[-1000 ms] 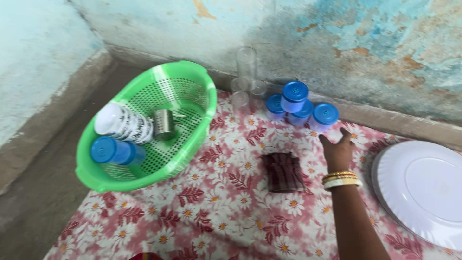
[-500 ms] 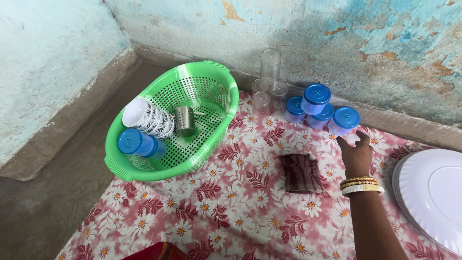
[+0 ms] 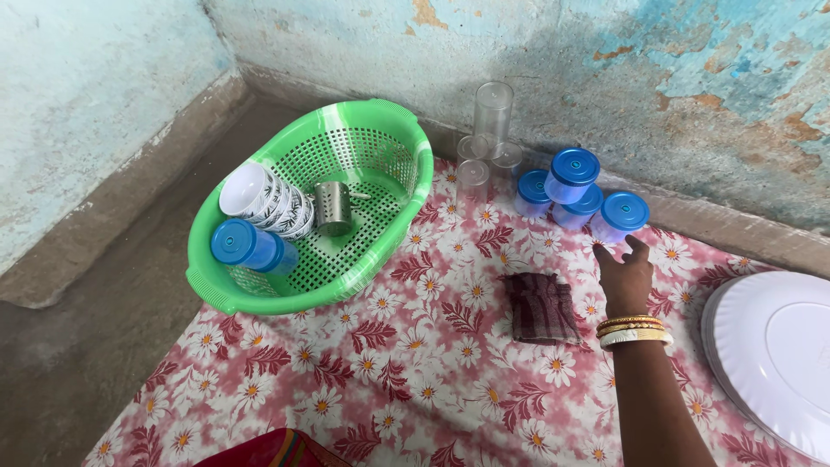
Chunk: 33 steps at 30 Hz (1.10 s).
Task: The person wipes several small blue plastic containers with a dark cloth, handling them one at a time. The containers are picked from a green basket, wiped on all sides, and placed on the floor beside other cleaned containers.
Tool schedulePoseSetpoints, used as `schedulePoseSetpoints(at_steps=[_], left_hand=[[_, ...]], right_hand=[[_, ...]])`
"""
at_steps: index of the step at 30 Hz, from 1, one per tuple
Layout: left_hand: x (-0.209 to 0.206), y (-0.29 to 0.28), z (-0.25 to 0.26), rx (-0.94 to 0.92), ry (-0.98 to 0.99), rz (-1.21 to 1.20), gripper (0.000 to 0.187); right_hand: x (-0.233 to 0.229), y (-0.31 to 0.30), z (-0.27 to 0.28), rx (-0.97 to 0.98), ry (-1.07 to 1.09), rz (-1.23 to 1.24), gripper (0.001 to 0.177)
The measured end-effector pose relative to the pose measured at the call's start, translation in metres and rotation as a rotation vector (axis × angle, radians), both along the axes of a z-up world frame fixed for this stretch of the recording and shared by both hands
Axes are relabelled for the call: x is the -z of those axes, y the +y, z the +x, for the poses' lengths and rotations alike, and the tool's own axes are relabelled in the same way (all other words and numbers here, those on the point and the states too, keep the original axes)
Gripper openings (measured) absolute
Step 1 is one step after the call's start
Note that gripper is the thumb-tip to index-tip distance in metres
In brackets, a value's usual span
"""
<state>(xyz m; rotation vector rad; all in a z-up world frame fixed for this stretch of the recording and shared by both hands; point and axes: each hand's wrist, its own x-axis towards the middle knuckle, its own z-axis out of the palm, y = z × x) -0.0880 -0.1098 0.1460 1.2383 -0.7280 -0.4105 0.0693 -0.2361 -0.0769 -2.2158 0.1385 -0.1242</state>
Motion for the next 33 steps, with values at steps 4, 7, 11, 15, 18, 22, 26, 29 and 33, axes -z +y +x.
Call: schedulePoseSetpoints(at_steps=[4, 7, 11, 15, 18, 22, 26, 29, 33], left_hand=[[-0.002, -0.005, 0.01, -0.015, 0.032, 0.023, 0.034], [0.006, 0.081, 0.031, -0.398, 0.168, 0.213, 0.034], [0.044, 0.249, -0.012, -1.744, 0.452, 1.139, 0.037], [0.084, 0.332, -0.069, -2.076, 0.908, 1.402, 0.098], [0.107, 0.356, -0.092, -2.048, 1.062, 1.488, 0.11], [0.133, 0.373, -0.097, -2.062, 1.074, 1.39, 0.115], [0.142, 0.386, -0.097, -2.13, 1.072, 1.54, 0.101], [0.139, 0.391, -0.094, -2.22, 0.994, 1.7, 0.092], [0.126, 0.382, -0.097, -2.244, 1.024, 1.537, 0.093]], right_hand=[[0.002, 0.007, -0.003, -0.014, 0.074, 0.06, 0.074], [0.009, 0.014, -0.007, -0.079, 0.06, 0.021, 0.069], [0.018, 0.024, -0.015, -0.164, 0.155, 0.059, 0.065], [0.026, 0.027, -0.021, -0.211, 0.124, 0.03, 0.065], [0.027, 0.028, -0.02, -0.202, 0.152, 0.059, 0.065], [0.024, 0.034, -0.018, -0.189, 0.171, 0.051, 0.063], [0.025, 0.039, -0.021, -0.202, 0.169, 0.036, 0.062], [0.035, 0.037, -0.018, -0.199, 0.198, 0.018, 0.061], [0.054, 0.029, -0.018, -0.213, 0.145, -0.041, 0.06]])
